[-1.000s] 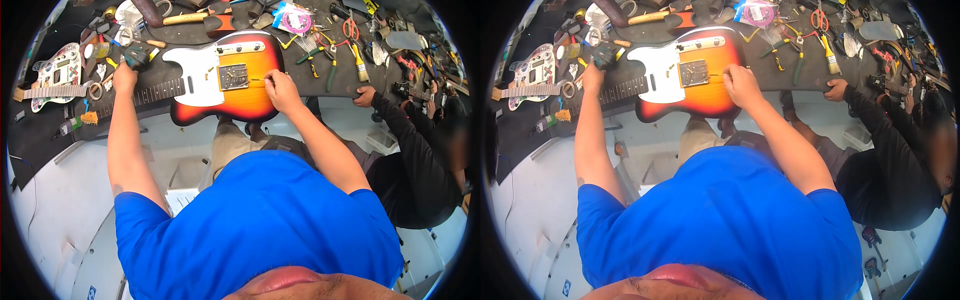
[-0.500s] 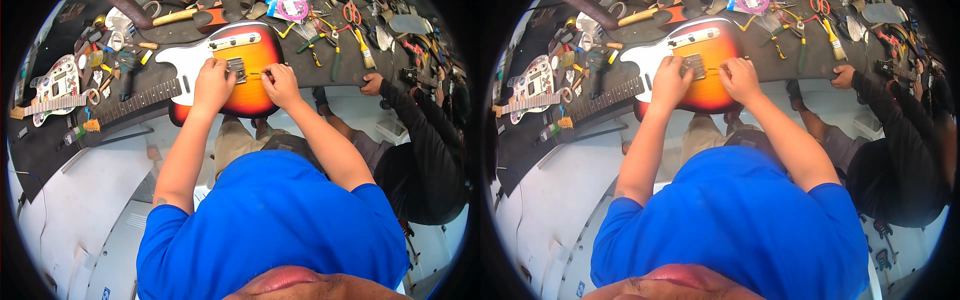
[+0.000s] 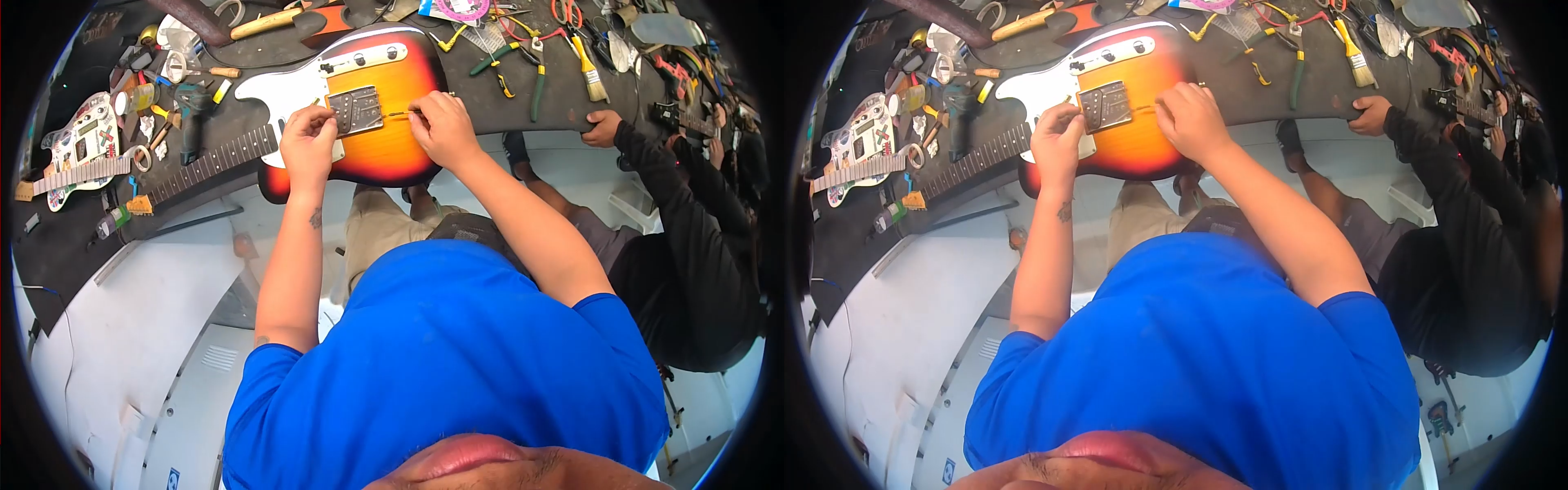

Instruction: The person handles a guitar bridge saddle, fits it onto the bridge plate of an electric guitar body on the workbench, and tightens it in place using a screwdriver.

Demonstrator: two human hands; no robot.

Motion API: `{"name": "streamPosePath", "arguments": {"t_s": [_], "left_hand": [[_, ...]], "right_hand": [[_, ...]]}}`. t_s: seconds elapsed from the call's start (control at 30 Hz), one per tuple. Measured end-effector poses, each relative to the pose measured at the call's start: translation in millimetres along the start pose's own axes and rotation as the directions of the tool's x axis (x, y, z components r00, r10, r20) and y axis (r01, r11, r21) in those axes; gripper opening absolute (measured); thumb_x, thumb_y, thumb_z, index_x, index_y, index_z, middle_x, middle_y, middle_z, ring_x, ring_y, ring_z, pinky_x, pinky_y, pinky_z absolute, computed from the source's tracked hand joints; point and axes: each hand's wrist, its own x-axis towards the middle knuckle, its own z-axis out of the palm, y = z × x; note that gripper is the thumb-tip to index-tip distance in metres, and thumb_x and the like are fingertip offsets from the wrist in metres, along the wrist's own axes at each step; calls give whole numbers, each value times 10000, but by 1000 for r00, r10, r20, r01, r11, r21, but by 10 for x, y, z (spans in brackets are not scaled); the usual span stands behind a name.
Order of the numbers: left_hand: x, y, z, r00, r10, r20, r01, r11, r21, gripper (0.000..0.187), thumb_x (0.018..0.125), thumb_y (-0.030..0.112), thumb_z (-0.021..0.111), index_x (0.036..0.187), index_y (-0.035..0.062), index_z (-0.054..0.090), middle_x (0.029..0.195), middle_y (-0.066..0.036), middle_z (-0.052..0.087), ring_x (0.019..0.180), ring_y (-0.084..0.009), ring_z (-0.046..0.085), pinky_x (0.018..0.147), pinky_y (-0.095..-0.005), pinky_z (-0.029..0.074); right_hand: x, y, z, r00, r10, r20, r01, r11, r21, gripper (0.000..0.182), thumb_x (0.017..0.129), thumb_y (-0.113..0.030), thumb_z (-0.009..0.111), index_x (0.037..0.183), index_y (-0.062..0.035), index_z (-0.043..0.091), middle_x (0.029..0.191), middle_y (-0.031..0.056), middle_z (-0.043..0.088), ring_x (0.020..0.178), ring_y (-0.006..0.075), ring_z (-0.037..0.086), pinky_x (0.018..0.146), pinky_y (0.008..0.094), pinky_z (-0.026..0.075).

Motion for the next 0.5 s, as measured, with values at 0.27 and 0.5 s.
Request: {"name": "streamPosePath", "arguments": {"t_s": [0.27, 0.5], "left_hand": [[-130, 3, -60, 1000, 9, -2, -9, 999, 43, 144, 956, 7, 810, 1097, -24, 818, 1186, -118, 795, 1060, -158, 746, 937, -295, 593], [-144, -69, -9, 999, 40, -2, -40, 999, 9, 131, 937, -25, 816, 1067, -36, 816, 1163, -119, 793, 981, -148, 763, 871, -286, 626]], "right_hand": [[41, 41, 71, 999, -30, -38, 28, 999, -45, 165, 894, -94, 815, 1054, -92, 778, 1043, 105, 658, 990, 333, 626, 898, 455, 544], [46, 17, 70, 999, -26, -41, 25, 999, -35, 132, 903, -85, 814, 1030, -93, 783, 1011, 87, 647, 988, 328, 623, 884, 441, 534]]}}
